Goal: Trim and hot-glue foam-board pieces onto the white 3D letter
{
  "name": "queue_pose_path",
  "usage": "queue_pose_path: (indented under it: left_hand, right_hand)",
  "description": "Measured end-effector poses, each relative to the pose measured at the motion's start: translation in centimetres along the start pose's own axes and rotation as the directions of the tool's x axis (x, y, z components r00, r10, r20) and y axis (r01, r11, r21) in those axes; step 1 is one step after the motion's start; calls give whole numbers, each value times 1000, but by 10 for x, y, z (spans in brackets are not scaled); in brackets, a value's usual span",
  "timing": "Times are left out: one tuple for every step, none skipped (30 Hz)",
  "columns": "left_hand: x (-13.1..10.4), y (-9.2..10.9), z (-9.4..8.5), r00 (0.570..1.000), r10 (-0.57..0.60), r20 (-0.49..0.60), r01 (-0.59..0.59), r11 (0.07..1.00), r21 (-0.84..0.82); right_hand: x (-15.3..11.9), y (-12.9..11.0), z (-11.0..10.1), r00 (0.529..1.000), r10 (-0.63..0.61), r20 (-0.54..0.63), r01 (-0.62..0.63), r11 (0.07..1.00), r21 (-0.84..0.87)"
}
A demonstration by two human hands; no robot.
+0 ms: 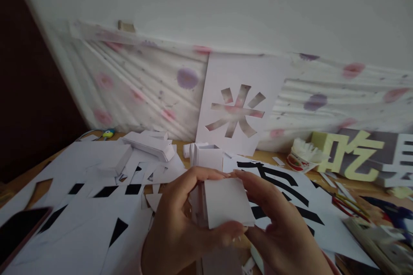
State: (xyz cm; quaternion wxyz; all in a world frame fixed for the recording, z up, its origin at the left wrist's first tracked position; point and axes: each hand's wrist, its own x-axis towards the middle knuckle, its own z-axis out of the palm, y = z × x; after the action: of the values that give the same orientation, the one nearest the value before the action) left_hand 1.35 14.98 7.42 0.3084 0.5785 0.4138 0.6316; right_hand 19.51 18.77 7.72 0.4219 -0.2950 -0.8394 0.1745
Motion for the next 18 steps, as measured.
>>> queue_pose_path:
  left_hand:
    - [0,0,0,1000,7,4,-7,1000,1]
    - [1,0,0,1000,16,4,-16,1000,-4]
    - [1,0,-1,1000,21,3,-21,1000,-12]
    - [2,1,-1,1000,22,3,-22,999,-25]
    - [2,1,-1,1000,17,8,-17,999,-43]
    - [3,2,-2,1000,9,21,-8,998,-65]
    - [3,2,-3,999,1,39,2,997,-82]
    - [3,3,-4,998,-5,57,10,996,-88]
    - [2,3,-5,998,-5,70,11,997,-82]
    - [2,3,-6,997,5,73,0,998,-65]
    - [1,2,-7,997,16,72,-13,999,-37]
    - [1,2,-8,997,26,68,-25,1000,-9]
    - [0,2,-8,997,33,64,-34,999,12]
    - [0,1,-9,997,41,61,-43,999,25]
    - [0,1,-10,997,48,58,-50,998,35]
    - [-1,1,-10,997,49,60,-52,998,47]
    - [-1,1,-11,997,56,60,-59,996,61]
    - [-2,0,-11,996,66,60,-70,995,75]
  right_hand:
    - [0,0,0,1000,-10,5,10,1000,-6]
    - [1,0,0,1000,-19,8,19,1000,-10]
    - [1,-1,1,1000,-25,8,25,1000,-9]
    - [1,-1,1,1000,-25,1,25,1000,-2]
    - [0,-1,1,1000,-20,-3,20,1000,10]
    - [0,-1,1,1000,-8,-4,8,1000,21]
    - [-1,-2,1,1000,7,-2,-7,999,31]
    - [-2,-2,1,1000,23,2,-23,999,38]
    - [-3,-1,2,999,41,4,-41,998,41]
    - [-4,-1,2,998,55,5,-56,997,44]
    - [-5,-1,3,998,62,3,-62,997,54]
    - [-5,-1,4,998,58,-1,-58,996,71]
    - [-5,0,5,999,46,-4,-45,994,95]
    - [-4,0,6,1000,29,-3,-29,992,120]
    - [-4,-1,6,1000,14,1,-14,990,143]
    - [-3,-1,6,1000,0,4,-1,987,161]
    - [-2,-2,5,1000,-2,9,1,986,168]
    - [-2,-2,5,1000,2,16,-4,986,170]
